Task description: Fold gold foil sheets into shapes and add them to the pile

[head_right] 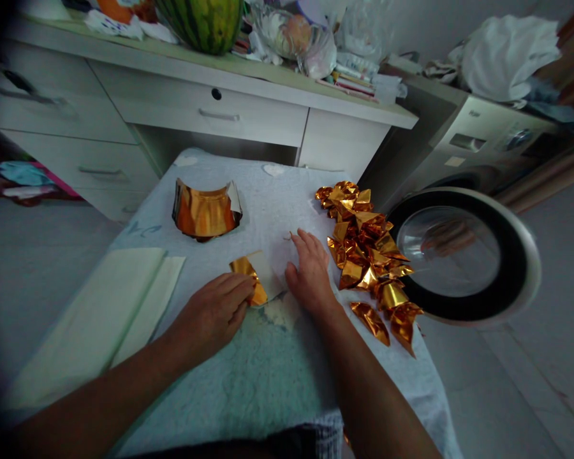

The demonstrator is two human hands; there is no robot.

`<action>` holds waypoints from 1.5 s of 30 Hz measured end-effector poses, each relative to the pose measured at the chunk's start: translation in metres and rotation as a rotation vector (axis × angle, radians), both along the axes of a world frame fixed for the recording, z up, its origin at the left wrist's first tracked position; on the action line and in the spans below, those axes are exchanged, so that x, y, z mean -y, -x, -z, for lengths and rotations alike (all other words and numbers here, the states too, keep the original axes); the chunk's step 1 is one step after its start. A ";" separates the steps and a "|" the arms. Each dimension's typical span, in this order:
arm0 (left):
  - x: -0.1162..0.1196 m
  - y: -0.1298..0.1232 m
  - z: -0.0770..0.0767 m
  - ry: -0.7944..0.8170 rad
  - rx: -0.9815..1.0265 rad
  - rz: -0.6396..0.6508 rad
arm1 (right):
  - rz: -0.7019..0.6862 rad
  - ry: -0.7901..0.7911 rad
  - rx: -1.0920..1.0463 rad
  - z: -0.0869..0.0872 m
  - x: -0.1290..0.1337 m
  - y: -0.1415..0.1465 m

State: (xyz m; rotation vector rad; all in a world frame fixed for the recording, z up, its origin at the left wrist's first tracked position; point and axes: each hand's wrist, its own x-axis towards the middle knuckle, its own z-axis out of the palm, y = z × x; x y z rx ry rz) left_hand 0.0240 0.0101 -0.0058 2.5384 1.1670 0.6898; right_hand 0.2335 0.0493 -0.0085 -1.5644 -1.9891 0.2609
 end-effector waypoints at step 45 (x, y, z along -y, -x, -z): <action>-0.015 0.006 -0.001 0.159 0.098 -0.043 | -0.179 0.277 0.012 -0.010 0.033 0.030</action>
